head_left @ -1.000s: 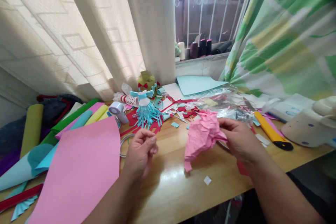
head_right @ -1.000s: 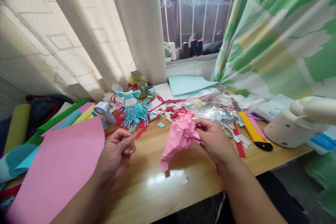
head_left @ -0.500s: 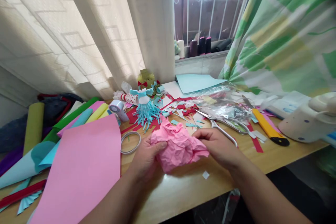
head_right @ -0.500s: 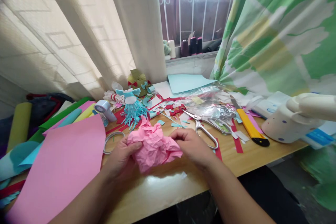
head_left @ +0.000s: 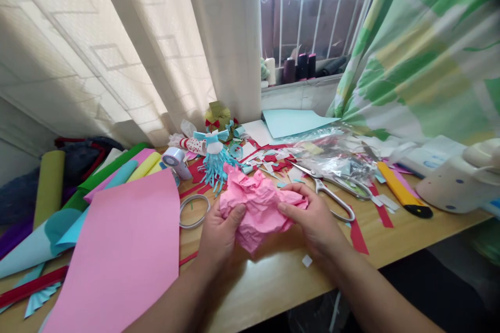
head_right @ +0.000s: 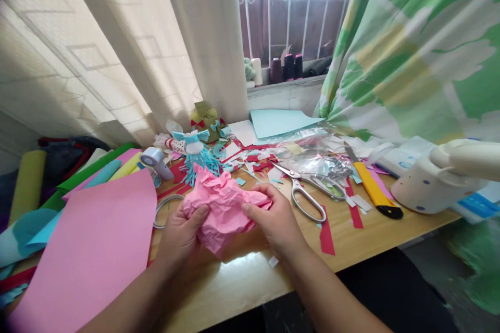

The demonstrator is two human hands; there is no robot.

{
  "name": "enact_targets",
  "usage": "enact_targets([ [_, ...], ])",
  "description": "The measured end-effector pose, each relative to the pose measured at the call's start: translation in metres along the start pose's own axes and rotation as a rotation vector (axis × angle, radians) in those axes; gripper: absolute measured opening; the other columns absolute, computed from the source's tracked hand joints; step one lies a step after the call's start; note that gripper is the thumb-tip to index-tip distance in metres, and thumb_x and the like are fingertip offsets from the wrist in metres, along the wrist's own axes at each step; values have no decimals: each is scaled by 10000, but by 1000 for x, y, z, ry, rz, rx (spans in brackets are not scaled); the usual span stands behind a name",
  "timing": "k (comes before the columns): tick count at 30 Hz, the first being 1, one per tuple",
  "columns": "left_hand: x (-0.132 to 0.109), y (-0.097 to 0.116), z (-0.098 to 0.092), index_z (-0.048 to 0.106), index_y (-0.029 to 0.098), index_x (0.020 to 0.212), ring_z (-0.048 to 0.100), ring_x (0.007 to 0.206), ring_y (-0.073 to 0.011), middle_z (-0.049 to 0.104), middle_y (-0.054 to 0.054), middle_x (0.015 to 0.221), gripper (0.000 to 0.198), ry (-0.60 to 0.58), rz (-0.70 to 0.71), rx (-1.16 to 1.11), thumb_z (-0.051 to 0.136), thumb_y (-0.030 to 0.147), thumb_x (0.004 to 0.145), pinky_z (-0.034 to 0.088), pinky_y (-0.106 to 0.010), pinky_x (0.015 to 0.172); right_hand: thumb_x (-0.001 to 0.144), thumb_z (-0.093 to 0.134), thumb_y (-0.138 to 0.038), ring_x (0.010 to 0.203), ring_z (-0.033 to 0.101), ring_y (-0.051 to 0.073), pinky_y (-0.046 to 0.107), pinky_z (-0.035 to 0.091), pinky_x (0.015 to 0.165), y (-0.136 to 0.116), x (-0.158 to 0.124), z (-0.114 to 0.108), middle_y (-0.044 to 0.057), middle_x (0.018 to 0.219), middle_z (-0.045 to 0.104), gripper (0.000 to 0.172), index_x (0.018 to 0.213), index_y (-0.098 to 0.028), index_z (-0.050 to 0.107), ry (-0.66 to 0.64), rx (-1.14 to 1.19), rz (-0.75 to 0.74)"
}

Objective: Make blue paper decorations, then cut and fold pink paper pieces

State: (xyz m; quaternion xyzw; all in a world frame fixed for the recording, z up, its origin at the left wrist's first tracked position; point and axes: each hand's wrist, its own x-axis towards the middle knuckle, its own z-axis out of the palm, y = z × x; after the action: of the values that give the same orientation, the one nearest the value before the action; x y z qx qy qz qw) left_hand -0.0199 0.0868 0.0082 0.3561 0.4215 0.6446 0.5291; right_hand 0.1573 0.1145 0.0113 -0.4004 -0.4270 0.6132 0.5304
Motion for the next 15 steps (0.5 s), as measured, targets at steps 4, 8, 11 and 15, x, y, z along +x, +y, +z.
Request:
enact_targets([
  [4, 4, 8, -2, 637, 152, 946, 654, 721, -157, 707, -39, 830, 276, 102, 76, 5, 705, 312, 731, 523, -266, 679, 619, 778, -220, 601, 551, 107, 213, 438, 555, -6, 9, -19, -26, 705, 623, 259, 820, -185, 618, 23, -101, -59],
  [8, 7, 18, -3, 638, 155, 941, 646, 685, -143, 705, -31, 811, 278, 193, 121, 10, 705, 324, 730, 524, -252, 657, 635, 773, -259, 540, 534, 95, 209, 439, 517, -20, 15, -41, -24, 625, 609, 180, 725, -171, 644, 4, -130, -145],
  [11, 3, 19, -1, 650, 164, 922, 641, 636, -141, 703, -28, 778, 262, 100, 38, -6, 715, 313, 716, 521, -257, 627, 704, 723, -329, 667, 604, 145, 254, 482, 607, -29, 13, -47, 23, 759, 668, 244, 893, -182, 679, -156, -282, -93],
  [15, -9, 14, 3, 682, 169, 839, 627, 604, -155, 696, -28, 725, 217, -122, -147, 49, 731, 315, 687, 502, -264, 582, 804, 587, -466, 923, 628, 238, 349, 486, 788, -37, 3, -36, 96, 1003, 688, 396, 1077, -185, 649, -388, -465, -29],
])
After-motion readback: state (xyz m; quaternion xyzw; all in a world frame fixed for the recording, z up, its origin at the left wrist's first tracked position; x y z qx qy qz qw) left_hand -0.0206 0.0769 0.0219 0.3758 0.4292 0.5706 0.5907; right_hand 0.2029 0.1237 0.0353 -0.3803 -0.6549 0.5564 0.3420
